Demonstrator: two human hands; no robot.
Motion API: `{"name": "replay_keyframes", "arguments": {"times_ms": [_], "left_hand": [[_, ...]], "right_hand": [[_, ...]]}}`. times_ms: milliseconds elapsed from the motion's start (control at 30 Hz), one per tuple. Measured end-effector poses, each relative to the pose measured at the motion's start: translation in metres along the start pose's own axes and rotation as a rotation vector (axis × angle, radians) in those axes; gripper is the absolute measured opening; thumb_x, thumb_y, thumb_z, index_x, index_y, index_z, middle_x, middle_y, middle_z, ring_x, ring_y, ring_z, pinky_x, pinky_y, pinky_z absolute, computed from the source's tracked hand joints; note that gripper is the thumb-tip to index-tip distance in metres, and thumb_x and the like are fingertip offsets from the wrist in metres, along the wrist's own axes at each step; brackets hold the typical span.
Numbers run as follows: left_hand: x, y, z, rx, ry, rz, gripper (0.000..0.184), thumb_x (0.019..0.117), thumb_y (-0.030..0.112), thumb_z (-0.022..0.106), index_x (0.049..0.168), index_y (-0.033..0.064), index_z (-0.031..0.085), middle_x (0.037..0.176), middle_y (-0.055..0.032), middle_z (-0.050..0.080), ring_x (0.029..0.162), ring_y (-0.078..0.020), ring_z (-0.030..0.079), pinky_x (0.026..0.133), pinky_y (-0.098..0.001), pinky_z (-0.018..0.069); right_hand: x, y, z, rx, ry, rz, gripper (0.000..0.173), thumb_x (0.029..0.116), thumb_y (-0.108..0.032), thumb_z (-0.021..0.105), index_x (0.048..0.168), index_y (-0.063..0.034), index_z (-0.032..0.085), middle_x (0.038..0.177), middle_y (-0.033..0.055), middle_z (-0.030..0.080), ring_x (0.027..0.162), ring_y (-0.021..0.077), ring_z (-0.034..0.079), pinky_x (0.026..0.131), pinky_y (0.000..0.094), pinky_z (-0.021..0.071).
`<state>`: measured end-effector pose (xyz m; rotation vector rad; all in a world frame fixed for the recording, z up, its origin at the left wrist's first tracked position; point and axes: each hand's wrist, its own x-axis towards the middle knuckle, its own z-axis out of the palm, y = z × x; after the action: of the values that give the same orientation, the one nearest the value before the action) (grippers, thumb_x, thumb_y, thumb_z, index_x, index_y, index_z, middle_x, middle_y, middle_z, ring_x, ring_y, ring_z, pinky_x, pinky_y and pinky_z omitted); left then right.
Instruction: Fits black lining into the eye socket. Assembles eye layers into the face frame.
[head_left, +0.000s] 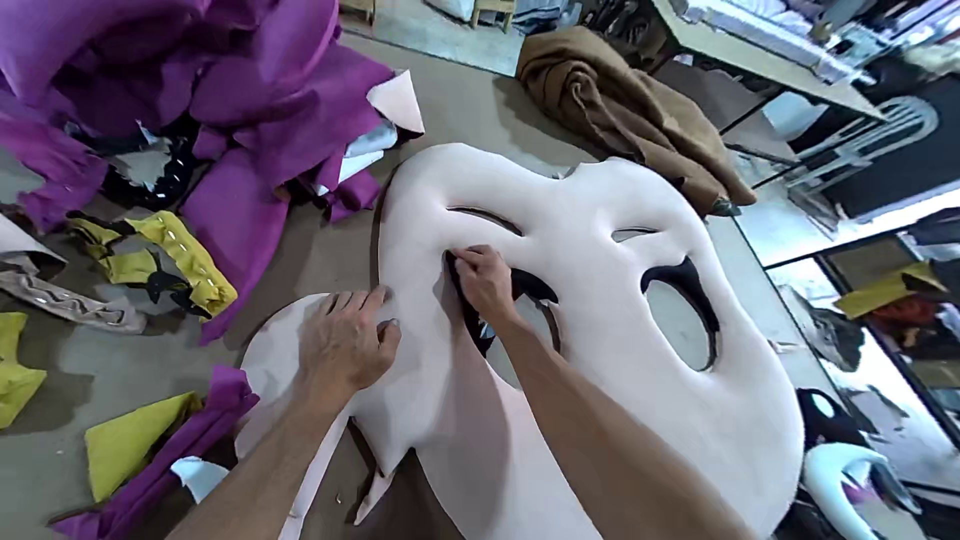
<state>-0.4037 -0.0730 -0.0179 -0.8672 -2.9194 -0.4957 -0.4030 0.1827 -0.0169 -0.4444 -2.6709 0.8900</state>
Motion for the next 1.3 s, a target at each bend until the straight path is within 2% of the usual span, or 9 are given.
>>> {"name": "replay_keyframes", "arguments": {"times_ms": [67, 200, 400, 633, 800, 967, 1067, 1133, 1300], "left_hand": [[0.001, -0.001, 0.0, -0.007, 0.018, -0.012, 0.052, 0.0959, 0.045, 0.042, 0.134, 0.019, 0.067, 0.118, -0.0067, 0.072, 0.114, -0.0272, 0.066, 0.102, -0.0501, 0.049], [0.004, 0.011, -0.007, -0.088, 0.046, -0.081, 0.041, 0.0972, 0.035, 0.054, 0.128, 0.0114, 0.069, 0.131, -0.012, 0.066, 0.119, -0.0318, 0.064, 0.1, -0.0557, 0.0498], [0.059, 0.101, 0.023, -0.032, -0.109, 0.259, 0.055, 0.1056, 0.031, 0.04, 0.156, 0.0101, 0.043, 0.164, -0.0069, 0.038, 0.153, -0.0243, 0.033, 0.124, -0.0507, 0.026], [0.078, 0.105, 0.048, 0.068, -0.251, 0.245, 0.057, 0.1055, 0.039, 0.031, 0.154, 0.0145, 0.049, 0.162, -0.0028, 0.042, 0.152, -0.0194, 0.034, 0.127, -0.0503, 0.0205], [0.084, 0.125, 0.018, -0.026, -0.343, 0.211, 0.051, 0.1036, 0.031, 0.042, 0.148, 0.0096, 0.055, 0.156, -0.0091, 0.05, 0.146, -0.026, 0.045, 0.119, -0.0535, 0.0343], [0.036, 0.136, 0.039, 0.108, -0.251, 0.277, 0.059, 0.1028, 0.033, 0.04, 0.157, 0.0113, 0.042, 0.168, -0.003, 0.032, 0.155, -0.0223, 0.027, 0.125, -0.0512, 0.0229], [0.041, 0.137, 0.046, 0.162, -0.277, 0.257, 0.062, 0.102, 0.036, 0.036, 0.159, 0.012, 0.038, 0.168, -0.0023, 0.03, 0.156, -0.0203, 0.026, 0.127, -0.0505, 0.0206], [0.042, 0.134, 0.05, 0.146, -0.274, 0.266, 0.061, 0.1011, 0.032, 0.035, 0.158, 0.013, 0.04, 0.167, -0.0013, 0.033, 0.155, -0.0194, 0.027, 0.126, -0.0503, 0.0208], [0.025, 0.125, 0.04, -0.056, -0.088, 0.265, 0.05, 0.0984, 0.025, 0.04, 0.141, 0.0142, 0.063, 0.15, 0.0007, 0.057, 0.145, -0.0175, 0.046, 0.123, -0.044, 0.0335]], "right_hand": [[-0.02, 0.005, -0.04, 0.166, 0.018, 0.079, 0.037, 0.1038, -0.019, 0.053, 0.138, -0.0103, 0.065, 0.131, 0.0113, 0.066, 0.116, 0.0222, 0.066, 0.099, 0.0463, 0.0551], [-0.101, 0.027, -0.089, -0.081, 0.077, 0.06, 0.038, 0.1014, -0.016, 0.053, 0.136, -0.0121, 0.067, 0.141, 0.0094, 0.063, 0.129, 0.0275, 0.06, 0.104, 0.055, 0.0498], [-0.067, 0.051, -0.054, -0.308, -0.14, -0.18, 0.05, 0.1028, -0.026, 0.049, 0.152, -0.0191, 0.052, 0.164, 0.0107, 0.038, 0.154, 0.0314, 0.031, 0.123, 0.0556, 0.0287], [-0.064, 0.067, -0.014, -0.324, -0.12, -0.181, 0.054, 0.1006, -0.025, 0.046, 0.155, -0.0242, 0.049, 0.166, 0.0041, 0.037, 0.155, 0.0275, 0.029, 0.122, 0.0536, 0.0306], [-0.045, 0.057, -0.107, -0.279, -0.434, -0.039, 0.05, 0.1032, -0.025, 0.048, 0.153, -0.021, 0.051, 0.161, 0.004, 0.044, 0.144, 0.0269, 0.048, 0.109, 0.0586, 0.0461], [-0.088, 0.127, -0.119, -0.586, -0.193, -0.095, 0.055, 0.1048, -0.035, 0.04, 0.153, -0.0098, 0.049, 0.165, 0.0069, 0.038, 0.155, 0.0297, 0.028, 0.123, 0.0597, 0.0215], [-0.082, 0.123, -0.108, -0.631, -0.185, -0.186, 0.064, 0.099, -0.044, 0.041, 0.143, -0.0007, 0.057, 0.163, 0.0119, 0.04, 0.155, 0.0312, 0.029, 0.124, 0.06, 0.0209], [-0.08, 0.124, -0.098, -0.614, -0.175, -0.24, 0.063, 0.0926, -0.048, 0.048, 0.122, 0.0032, 0.069, 0.159, 0.0169, 0.044, 0.151, 0.0325, 0.036, 0.123, 0.0566, 0.0257], [-0.084, 0.158, -0.142, -0.469, -0.269, -0.262, 0.054, 0.1005, -0.03, 0.039, 0.151, -0.0176, 0.054, 0.164, -0.0005, 0.04, 0.156, 0.0246, 0.027, 0.123, 0.0588, 0.0219]]}}
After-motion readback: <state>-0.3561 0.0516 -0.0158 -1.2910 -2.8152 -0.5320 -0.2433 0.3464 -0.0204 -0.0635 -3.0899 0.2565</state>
